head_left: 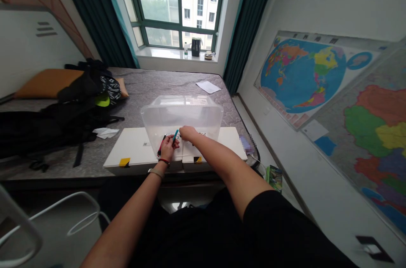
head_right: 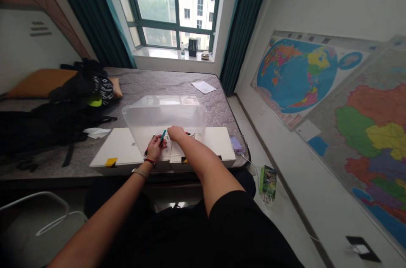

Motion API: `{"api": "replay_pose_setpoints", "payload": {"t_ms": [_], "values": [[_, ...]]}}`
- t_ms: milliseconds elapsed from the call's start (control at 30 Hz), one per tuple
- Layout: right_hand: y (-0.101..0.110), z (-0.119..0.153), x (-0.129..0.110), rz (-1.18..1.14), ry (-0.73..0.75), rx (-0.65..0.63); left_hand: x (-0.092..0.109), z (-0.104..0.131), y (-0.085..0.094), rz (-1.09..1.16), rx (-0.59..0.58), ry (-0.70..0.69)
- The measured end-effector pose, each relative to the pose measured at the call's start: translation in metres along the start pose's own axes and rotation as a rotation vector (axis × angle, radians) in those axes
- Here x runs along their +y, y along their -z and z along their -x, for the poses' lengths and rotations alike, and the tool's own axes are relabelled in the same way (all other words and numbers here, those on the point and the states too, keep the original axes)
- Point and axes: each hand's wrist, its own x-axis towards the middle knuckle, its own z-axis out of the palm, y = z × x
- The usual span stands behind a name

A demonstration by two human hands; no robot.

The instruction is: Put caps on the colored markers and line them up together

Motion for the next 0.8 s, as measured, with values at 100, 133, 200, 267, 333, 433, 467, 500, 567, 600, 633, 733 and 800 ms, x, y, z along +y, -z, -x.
{"api": "replay_pose_setpoints", "payload": {"t_ms": [100,133,200,267,333,433,467,500,567,600,633,733,800], "values": [[0.001,0.002,0.007,-0.012,-0.012,-0.019,-0.001,-0.001,0.0,0.004,0.0,0.0],[0.002,0.002,0.009,-0.015,-0.015,-0.024,-0.002,-0.002,0.001,0.021,0.001,0.003],[0.005,0.001,0.015,-0.022,-0.021,-0.03,-0.004,-0.003,0.001,0.069,0.003,0.01],[0.01,-0.001,0.021,-0.032,-0.023,-0.032,-0.006,-0.004,0.002,0.111,0.004,0.016],[0.016,-0.002,0.028,-0.043,-0.018,-0.031,-0.008,-0.004,0.003,0.138,0.006,0.016],[0.024,-0.002,0.037,-0.045,-0.006,-0.038,-0.008,-0.003,0.003,0.157,0.011,0.015],[0.026,-0.001,0.039,-0.039,-0.004,-0.044,-0.008,-0.003,0.002,0.16,0.011,0.015],[0.026,0.0,0.04,-0.03,-0.002,-0.048,-0.007,-0.003,0.002,0.162,0.011,0.017],[0.024,0.002,0.04,-0.018,0.003,-0.05,-0.006,-0.002,0.002,0.165,0.013,0.018],[0.022,0.003,0.04,-0.017,0.005,-0.049,-0.006,-0.002,0.001,0.165,0.014,0.018],[0.02,0.003,0.038,-0.019,0.007,-0.048,-0.005,-0.002,0.001,0.165,0.015,0.016],[0.012,0.003,0.031,-0.024,0.012,-0.051,-0.004,-0.002,0.001,0.163,0.007,0.011],[0.008,0.001,0.026,-0.012,0.023,-0.054,-0.005,-0.002,0.001,0.165,-0.002,0.011]]}}
